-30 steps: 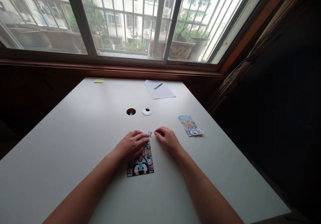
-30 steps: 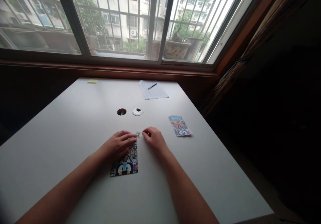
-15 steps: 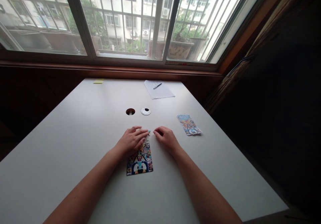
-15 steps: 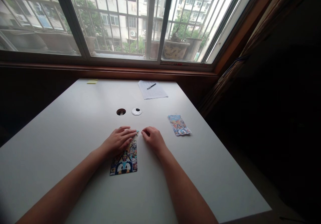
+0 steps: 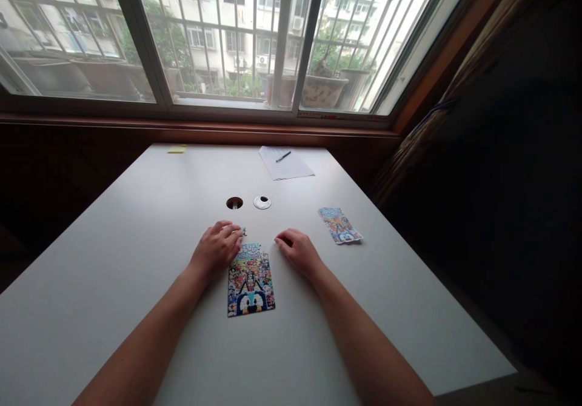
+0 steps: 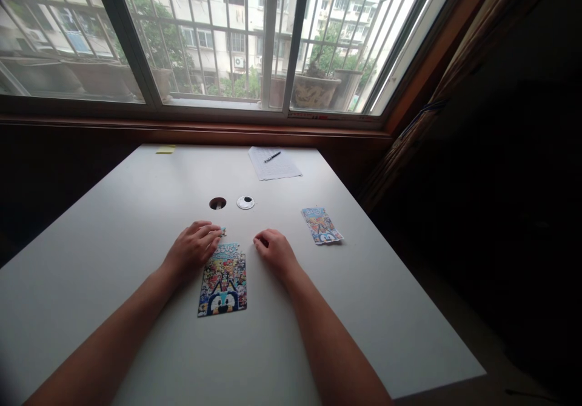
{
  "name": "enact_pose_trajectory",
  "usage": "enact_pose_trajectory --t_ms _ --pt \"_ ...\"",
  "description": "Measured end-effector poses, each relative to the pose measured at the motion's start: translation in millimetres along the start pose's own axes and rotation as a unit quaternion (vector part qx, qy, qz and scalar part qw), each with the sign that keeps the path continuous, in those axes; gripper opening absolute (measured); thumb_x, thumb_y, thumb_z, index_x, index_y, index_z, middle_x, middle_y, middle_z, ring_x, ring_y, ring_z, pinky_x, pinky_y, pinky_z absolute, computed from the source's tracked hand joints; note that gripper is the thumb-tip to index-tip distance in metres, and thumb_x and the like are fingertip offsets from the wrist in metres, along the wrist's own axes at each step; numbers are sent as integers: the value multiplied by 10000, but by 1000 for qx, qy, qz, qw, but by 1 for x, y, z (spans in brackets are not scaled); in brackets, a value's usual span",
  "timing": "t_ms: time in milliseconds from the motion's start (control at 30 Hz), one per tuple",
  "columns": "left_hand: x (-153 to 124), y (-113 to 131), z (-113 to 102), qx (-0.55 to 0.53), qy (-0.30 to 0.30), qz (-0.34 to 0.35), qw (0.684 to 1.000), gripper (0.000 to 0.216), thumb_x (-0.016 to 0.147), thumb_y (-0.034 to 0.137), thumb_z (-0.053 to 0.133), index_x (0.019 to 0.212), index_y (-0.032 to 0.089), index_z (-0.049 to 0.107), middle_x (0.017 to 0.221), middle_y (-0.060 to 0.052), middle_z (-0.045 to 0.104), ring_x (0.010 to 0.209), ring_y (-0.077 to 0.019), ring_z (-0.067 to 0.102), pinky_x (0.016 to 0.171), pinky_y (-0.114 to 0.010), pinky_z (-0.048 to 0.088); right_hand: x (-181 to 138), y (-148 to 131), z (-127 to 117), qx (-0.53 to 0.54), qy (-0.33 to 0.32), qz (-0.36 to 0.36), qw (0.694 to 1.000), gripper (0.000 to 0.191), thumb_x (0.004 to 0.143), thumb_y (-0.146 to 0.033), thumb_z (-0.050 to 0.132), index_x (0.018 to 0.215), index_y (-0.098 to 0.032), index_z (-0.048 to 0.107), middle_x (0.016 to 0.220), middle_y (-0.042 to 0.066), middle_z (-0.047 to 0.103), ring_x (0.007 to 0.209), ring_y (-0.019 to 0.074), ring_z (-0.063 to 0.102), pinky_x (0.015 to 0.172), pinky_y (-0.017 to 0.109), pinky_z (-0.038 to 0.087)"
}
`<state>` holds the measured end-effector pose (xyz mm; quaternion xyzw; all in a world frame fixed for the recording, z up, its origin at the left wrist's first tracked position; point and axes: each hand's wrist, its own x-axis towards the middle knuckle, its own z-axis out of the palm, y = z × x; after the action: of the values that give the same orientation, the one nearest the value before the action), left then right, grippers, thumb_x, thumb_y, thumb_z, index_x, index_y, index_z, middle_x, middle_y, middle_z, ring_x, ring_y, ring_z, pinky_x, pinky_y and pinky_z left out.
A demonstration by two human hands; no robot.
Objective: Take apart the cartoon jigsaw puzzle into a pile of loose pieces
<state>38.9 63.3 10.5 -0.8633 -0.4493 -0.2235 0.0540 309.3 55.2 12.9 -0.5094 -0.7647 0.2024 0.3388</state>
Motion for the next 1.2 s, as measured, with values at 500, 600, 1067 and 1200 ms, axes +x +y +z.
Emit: enact_pose_trajectory --t_ms 500,600,1067,1200 --pt "-20 -40 -20 88 -81 -118 986 388 980 311 443 1311 289 644 1393 15 620 1339 -290 458 1009 -457 434 0 4 1 9 -10 -12 1000 118 924 -193 609 902 -207 725 889 36 694 883 182 617 818 293 462" --pt "-29 -59 -31 119 -93 -160 975 386 974 319 432 1279 275 663 1377 -7 631 1295 -300 486 988 -461 447 -1 3 0 8 -15 -14 1000 126 929 -195 605 918 -205 730 911 42 695 884 181 614 829 298 465" --pt "-95 -115 -57 167 -39 -204 964 465 928 304 399 1272 124 656 1357 -126 618 1227 -338 512 1005 -489 481 -3 -10 -4 -5 -145 -72 987 159 861 -263 756 1018 -286 763 906 7 676 888 176 581 886 320 426" --pt "-80 -93 -59 141 8 -182 973 430 933 259 410 1258 134 663 1355 -119 610 1227 -329 508 1049 -489 450 -4 -13 1 -10 -153 -66 986 167 869 -281 759 1036 -291 761 942 16 684 923 189 578 879 322 426"
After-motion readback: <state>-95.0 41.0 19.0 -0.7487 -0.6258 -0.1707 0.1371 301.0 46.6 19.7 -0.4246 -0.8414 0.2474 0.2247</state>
